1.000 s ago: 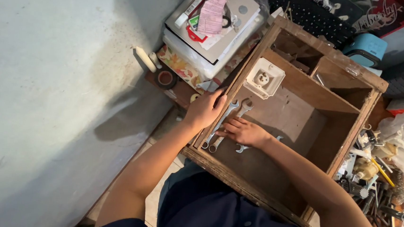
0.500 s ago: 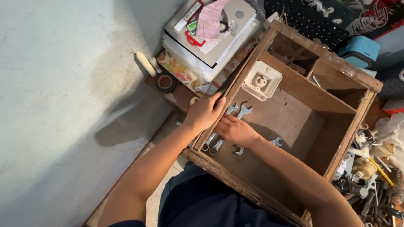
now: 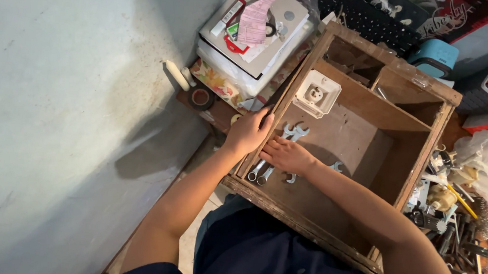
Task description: The person is assembling or repairing small electronic and mechanical parts using various tools like wrenches and screws in a workspace.
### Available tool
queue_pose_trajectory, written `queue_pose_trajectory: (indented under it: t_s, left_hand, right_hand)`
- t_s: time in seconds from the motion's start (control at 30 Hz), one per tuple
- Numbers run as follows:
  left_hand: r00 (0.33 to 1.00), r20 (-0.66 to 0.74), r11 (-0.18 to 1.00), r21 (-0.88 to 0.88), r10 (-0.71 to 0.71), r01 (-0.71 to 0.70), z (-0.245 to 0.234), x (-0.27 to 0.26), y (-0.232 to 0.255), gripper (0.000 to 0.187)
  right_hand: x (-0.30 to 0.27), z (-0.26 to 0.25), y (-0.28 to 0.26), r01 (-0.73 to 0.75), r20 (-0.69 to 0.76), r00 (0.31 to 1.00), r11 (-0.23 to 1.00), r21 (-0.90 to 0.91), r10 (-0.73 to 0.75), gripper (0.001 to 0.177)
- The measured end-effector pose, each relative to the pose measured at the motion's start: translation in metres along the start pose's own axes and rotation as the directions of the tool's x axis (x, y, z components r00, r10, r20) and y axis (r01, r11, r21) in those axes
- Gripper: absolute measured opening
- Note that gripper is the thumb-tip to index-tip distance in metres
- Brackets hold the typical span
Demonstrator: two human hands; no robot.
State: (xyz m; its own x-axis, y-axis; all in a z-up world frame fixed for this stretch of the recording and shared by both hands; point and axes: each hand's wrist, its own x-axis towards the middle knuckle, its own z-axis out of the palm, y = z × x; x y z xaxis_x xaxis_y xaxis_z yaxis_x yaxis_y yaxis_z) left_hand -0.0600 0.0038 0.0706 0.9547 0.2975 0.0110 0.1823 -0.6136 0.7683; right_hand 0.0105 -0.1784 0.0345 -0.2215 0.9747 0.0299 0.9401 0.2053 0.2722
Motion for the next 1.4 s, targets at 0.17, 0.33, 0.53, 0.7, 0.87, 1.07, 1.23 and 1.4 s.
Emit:
queue_pose_trajectory:
  t_s: [0.17, 0.33, 0.53, 0.7, 0.87, 1.07, 1.23, 1.4]
  left_hand:
    - [1.000, 0.015, 0.999, 0.055, -0.002, 0.001, 0.003, 0.001, -0.005, 0.051]
    - [0.964, -0.143, 0.970, 0.134, 0.224, -0.205, -0.008, -0.001, 0.014, 0.043]
    - [0.547, 0.446, 0.267, 0.548, 0.709, -0.793, 0.035, -0.014, 0.025, 0.016]
    - [0.613, 0.688, 0.206, 0.583, 0.388, -0.786, 0.117, -0.026, 0.000, 0.032]
    - [0.566, 0.819, 0.209, 0.572, -0.094, -0.793, 0.149, -0.006, -0.007, 0.070]
    - [0.610, 0.747, 0.056, 0.643, -0.263, -0.763, 0.166, 0.002, -0.020, 0.098]
    - [0.774, 0.562, -0.292, 0.718, -0.292, -0.632, 0.184, 0.021, -0.064, 0.100]
    - [0.798, 0.532, -0.289, 0.747, -0.283, -0.599, 0.190, 0.026, -0.074, 0.096]
  right_hand:
    - [-0.005, 0.003, 0.004, 0.004, 0.097, 0.995, 0.995, 0.104, -0.014, 0.033]
    - [-0.021, -0.029, 0.011, 0.017, 0.063, 0.998, 0.994, 0.111, -0.024, 0.029]
    - [-0.077, -0.021, 0.020, -0.199, 0.235, 0.960, 0.960, 0.195, 0.152, 0.041]
    - [-0.104, -0.007, 0.032, -0.257, 0.393, 0.902, 0.955, 0.147, 0.182, 0.056]
    - [-0.098, -0.002, 0.026, -0.200, 0.252, 0.954, 0.972, 0.126, 0.163, 0.066]
    - [-0.094, 0.004, 0.018, -0.168, 0.270, 0.955, 0.971, 0.168, 0.118, 0.064]
    - [-0.093, 0.001, 0.018, -0.150, 0.273, 0.956, 0.980, 0.133, 0.109, 0.069]
    - [-0.097, 0.004, 0.016, -0.117, 0.017, 0.993, 0.993, 0.010, 0.117, 0.072]
